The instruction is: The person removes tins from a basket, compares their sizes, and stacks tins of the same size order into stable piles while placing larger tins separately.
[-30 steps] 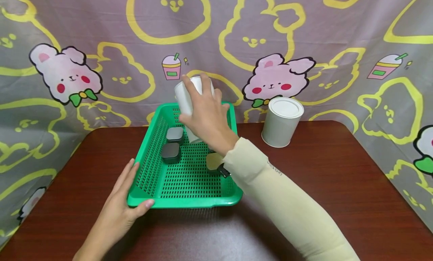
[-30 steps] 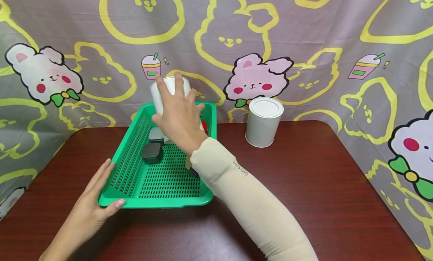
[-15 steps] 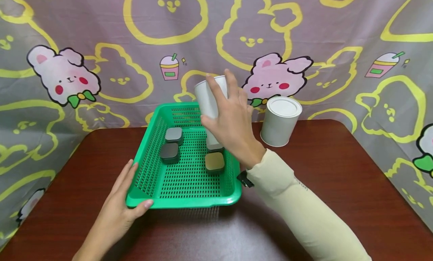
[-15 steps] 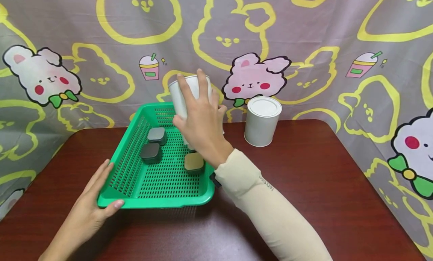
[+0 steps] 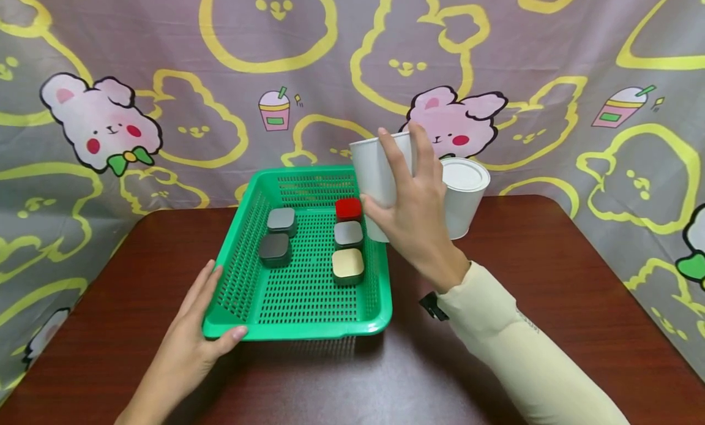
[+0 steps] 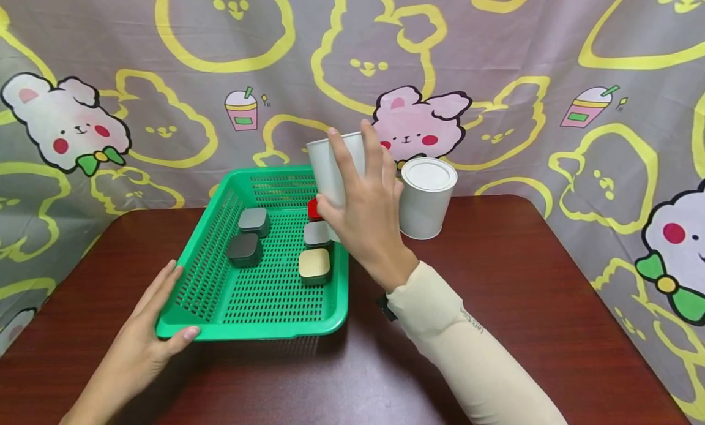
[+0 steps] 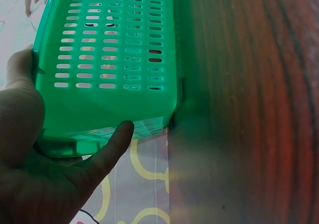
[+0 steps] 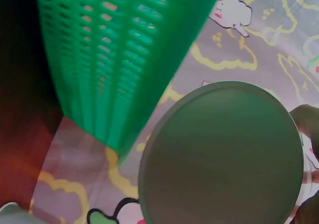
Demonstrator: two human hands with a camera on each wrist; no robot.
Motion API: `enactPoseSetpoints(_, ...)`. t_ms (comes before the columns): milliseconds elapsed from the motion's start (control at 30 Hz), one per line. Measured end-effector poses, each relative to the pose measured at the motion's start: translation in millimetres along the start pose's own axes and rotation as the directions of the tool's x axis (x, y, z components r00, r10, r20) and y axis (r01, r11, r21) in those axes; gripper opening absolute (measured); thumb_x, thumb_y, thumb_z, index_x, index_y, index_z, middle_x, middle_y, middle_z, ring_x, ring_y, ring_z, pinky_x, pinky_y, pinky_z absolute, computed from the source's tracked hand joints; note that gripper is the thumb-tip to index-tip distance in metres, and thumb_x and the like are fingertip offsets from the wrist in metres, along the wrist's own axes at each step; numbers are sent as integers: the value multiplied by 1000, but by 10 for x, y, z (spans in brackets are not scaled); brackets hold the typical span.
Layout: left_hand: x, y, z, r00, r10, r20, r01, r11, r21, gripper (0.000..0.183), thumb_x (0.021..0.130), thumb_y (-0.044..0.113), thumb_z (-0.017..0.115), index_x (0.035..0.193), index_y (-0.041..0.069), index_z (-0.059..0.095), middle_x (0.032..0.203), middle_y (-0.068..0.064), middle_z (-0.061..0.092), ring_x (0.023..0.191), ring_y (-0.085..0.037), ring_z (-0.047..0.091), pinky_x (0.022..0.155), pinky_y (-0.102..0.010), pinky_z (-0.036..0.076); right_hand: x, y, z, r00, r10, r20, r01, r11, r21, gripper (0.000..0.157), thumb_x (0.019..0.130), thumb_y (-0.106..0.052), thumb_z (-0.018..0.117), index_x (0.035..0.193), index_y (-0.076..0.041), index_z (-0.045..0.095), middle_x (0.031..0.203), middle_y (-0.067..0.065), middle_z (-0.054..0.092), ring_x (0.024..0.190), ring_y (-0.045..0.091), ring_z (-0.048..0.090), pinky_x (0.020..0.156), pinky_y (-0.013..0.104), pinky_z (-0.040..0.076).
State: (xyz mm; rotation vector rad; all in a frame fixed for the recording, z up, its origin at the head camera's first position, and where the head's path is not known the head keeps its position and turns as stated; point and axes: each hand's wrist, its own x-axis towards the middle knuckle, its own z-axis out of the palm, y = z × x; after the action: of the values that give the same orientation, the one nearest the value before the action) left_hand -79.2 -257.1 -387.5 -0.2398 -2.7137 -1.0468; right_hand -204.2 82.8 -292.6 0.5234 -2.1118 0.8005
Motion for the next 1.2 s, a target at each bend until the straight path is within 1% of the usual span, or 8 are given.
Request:
enactPoseSetpoints(100, 1, -2, 5, 1000, -2, -2, 2, 1000, 5, 107, 86, 23, 88, 169, 28, 22, 176, -3, 16, 144, -41, 36, 98, -7, 26, -66, 69, -34, 1000, -22, -13, 22, 1000, -11, 83, 86, -25, 83, 158, -21, 42, 166, 22, 28, 143, 47, 38, 102, 72, 42)
enactPoseSetpoints(433, -6, -6, 8, 1000, -5, 0, 5, 1000, 18, 107, 86, 21, 88, 169, 27, 22, 176, -3, 16, 144, -41, 37, 99, -8, 28, -266, 274, -77, 997, -54, -63, 48, 995, -86, 83, 85, -22, 83, 157, -21, 42, 163, 24, 31, 146, 47, 35, 106, 72, 40)
enactPoseSetpoints(600, -2, -4, 11, 1000, -5, -3, 5, 1000, 15, 107, 86, 21, 88, 169, 27, 22, 176, -4, 16, 144, -42, 36, 98, -2, 21, -397, 336, -49, 998, -40, -56, 34, 993, -113, 84, 84, -21, 84, 156, -22, 42, 162, 24, 32, 144, 48, 37, 99, 74, 42)
enactPoseSetpoints(867, -7, -16, 13, 1000, -7, -5, 7, 1000, 16, 106, 86, 22, 88, 169, 28, 22, 176, -3, 17, 144, -42, 36, 101, -8, 25, -585, 446, 58, 999, -10, -35, 6, 992, -124, 82, 83, -19, 85, 155, -20, 45, 161, 25, 34, 140, 50, 40, 97, 74, 43)
enactPoseSetpoints(967, -10, -18, 9, 1000, -13, -1, 13, 1000, 18, 106, 86, 23, 87, 169, 28, 21, 177, -3, 16, 145, -41, 36, 106, -18, 31, -628, 488, 85, 1000, 7, -16, -9, 993, -118, 83, 82, -18, 86, 155, -20, 46, 162, 24, 34, 140, 50, 40, 96, 75, 43)
enactPoseSetpoints(1033, -6, -14, 8, 1000, -14, 2, 14, 1000, 9, 107, 86, 22, 88, 169, 27, 21, 177, -4, 15, 145, -42, 35, 110, -35, 35, -656, 516, 97, 1000, 26, 1, -25, 993, -115, 83, 81, -17, 87, 154, -19, 47, 163, 24, 34, 141, 50, 40, 95, 76, 43)
enactPoseSetpoints(1100, 3, -6, 7, 1000, -16, 8, 17, 1000, -3, 107, 86, 22, 87, 169, 26, 20, 177, -5, 14, 145, -44, 34, 107, -54, 37, -682, 545, 106, 999, 47, 17, -45, 992, -114, 83, 80, -16, 88, 153, -17, 47, 164, 23, 34, 142, 50, 39, 96, 77, 42)
enactPoseSetpoints(1200, 15, 1, 7, 1000, -17, 13, 18, 1000, -21, 108, 86, 22, 88, 169, 24, 20, 177, -7, 14, 146, -46, 33, 100, -70, 35, -703, 578, 116, 997, 73, 38, -68, 991, -116, 83, 79, -15, 89, 152, -16, 48, 165, 23, 33, 143, 51, 39, 96, 77, 43)
